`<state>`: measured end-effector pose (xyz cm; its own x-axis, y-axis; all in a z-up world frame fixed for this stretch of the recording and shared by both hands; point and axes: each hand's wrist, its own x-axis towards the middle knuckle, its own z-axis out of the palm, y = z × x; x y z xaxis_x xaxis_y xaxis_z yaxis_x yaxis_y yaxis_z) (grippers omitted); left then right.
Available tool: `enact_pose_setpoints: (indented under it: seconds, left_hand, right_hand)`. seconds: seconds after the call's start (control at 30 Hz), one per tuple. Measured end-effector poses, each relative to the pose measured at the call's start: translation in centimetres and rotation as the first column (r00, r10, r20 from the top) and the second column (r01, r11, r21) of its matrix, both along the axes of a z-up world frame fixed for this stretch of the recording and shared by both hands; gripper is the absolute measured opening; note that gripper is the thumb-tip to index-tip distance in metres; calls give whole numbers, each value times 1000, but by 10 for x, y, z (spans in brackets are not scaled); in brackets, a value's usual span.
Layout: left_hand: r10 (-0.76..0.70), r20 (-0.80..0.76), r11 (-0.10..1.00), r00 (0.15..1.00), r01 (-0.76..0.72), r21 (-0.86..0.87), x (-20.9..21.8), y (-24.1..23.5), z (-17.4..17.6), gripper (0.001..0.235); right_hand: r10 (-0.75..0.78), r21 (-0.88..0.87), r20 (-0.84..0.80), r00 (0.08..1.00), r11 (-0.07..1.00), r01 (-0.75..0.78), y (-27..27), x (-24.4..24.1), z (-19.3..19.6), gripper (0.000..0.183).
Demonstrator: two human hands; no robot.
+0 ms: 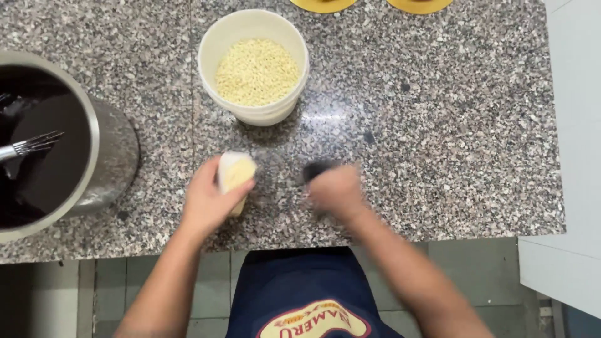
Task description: The recorder unwraps a block of butter and uses a long knife to cut it into smaller cubes on a kitchen counter.
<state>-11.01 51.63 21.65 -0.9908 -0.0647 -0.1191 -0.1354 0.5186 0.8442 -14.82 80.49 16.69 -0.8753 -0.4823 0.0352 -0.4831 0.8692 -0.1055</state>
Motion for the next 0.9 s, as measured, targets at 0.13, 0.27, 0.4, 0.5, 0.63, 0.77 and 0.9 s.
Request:
enact_pose_setpoints:
  seconds: [0.13,0.27,0.4,0.5,0.63,0.77,0.9]
  left_hand:
    - [124,104,992,987,-125,6,83,-56,-1,57]
    - [252,213,907,944,-308,287,127,-86,-40,56]
    - [101,151,923,983,-149,354,95,-66,-21,57]
    - [-25,108,934,994,-15,356,90,-68,-4,58]
    - [69,115,922,991,-107,371,117,-97,-8,58]
    - [77,111,908,991,-115,404,120,-97,-19,58]
    - [-85,86,925,993,46,377,83,-55,7,58]
  right_hand:
    - [-695,-308,356,625,544,780,160,-73,-35,28]
    - [-693,-98,160,703,698,710,48,-69,-22,24]
    - [71,-29,198,978,997,-66,-115,38,-23,17]
    - [71,33,222,973,996,-80,-78,27,-9,15]
    - [-768,88,458,447,540,837,92,-49,26,23]
    - [-579,-264,716,389,291,920,15,-56,27,14]
    - [-237,280,558,795,956,88,-128,20,17,29]
